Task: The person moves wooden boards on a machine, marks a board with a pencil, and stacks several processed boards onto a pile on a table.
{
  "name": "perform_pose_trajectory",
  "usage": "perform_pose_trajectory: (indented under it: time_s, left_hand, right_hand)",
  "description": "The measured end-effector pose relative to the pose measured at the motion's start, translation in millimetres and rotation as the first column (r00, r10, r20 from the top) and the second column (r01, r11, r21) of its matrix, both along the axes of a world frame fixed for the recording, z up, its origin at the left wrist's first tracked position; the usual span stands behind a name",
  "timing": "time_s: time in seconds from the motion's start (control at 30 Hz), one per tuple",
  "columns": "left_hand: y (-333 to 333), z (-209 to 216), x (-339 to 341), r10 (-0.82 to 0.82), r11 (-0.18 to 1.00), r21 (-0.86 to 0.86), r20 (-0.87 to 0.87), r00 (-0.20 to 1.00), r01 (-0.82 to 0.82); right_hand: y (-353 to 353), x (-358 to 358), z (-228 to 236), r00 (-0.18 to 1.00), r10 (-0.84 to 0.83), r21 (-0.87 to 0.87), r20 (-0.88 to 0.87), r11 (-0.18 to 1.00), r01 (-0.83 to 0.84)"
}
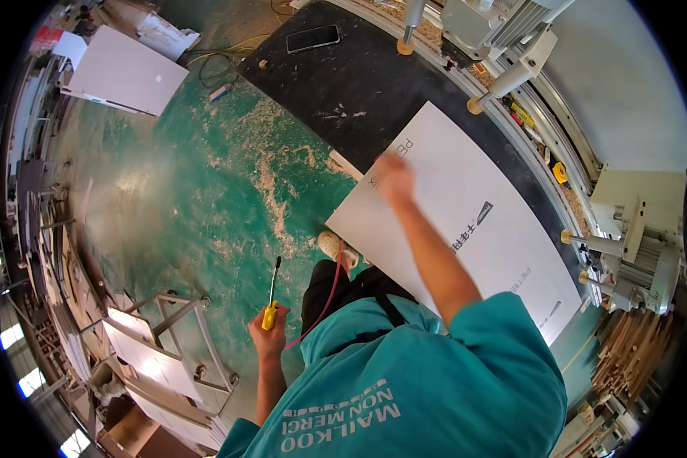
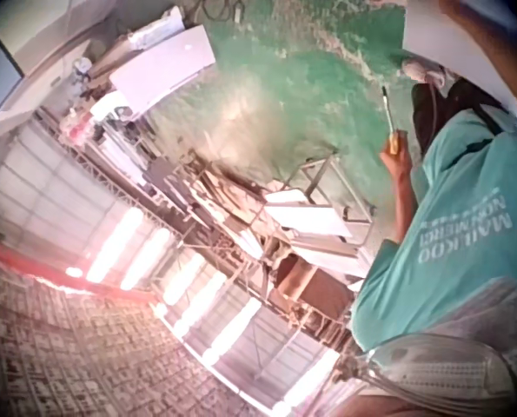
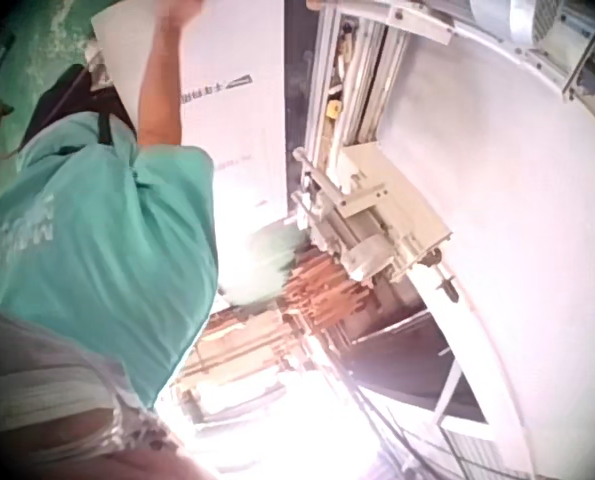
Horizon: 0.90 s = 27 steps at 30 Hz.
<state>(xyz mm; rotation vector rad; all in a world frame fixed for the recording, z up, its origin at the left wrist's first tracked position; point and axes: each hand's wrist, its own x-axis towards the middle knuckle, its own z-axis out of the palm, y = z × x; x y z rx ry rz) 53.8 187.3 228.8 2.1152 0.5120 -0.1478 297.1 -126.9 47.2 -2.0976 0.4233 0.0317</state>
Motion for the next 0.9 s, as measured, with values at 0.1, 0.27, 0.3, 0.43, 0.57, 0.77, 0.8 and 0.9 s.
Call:
perform_pose_trajectory:
  time_s: [0.1,0.27,0.3,0.43,0.57,0.77,0.8,0.9]
  left_hand:
    - [3,8,1,0.023,1.0,-0.001,-0.059,0.998,-0.023]
    - [48,10,-12,0.002,0.993,-0.114,-0.073,0.997,-0.01]
    - [62,2,-28,0.022,0.986,-0.164,-0.091,0.996,-0.037]
    - [101,-15,-60,-0.339,0.866,0.105,-0.594,0.729,0.488]
    - [122,-45,-64,-0.497,0.814,0.055,-0.45,0.742,0.578]
    - [63,-52,-19,-0.608,0.777,0.085,-0.157,0.778,0.624]
    - [44,-43,-11,-0.645,0.753,0.07,-0.122,0.754,0.655]
    - [-9,-38,-3,-0.739,0.671,0.047,-0.037,0.672,0.74]
  right_hand:
    - [128,-124,-34,0.799,0.598,-0.034,0.068,0.801,-0.597]
    - [194,-210,-15,0.518,0.843,-0.221,0.145,0.538,-0.813]
    - [179,-195,3,0.596,0.8,-0.233,0.065,0.593,-0.771]
    - [67,-144,35,0.937,0.267,-0.239,0.226,0.947,-0.213]
    - [-39,-185,49,0.992,-0.124,-0.294,-0.02,0.949,0.113]
    - [-66,-341,35,0.929,-0.367,-0.274,0.043,0.89,0.364]
    - [-66,-358,38,0.92,-0.39,-0.236,0.026,0.892,0.385]
    - [-70,-394,32,0.88,-0.472,-0.22,0.059,0.853,0.473]
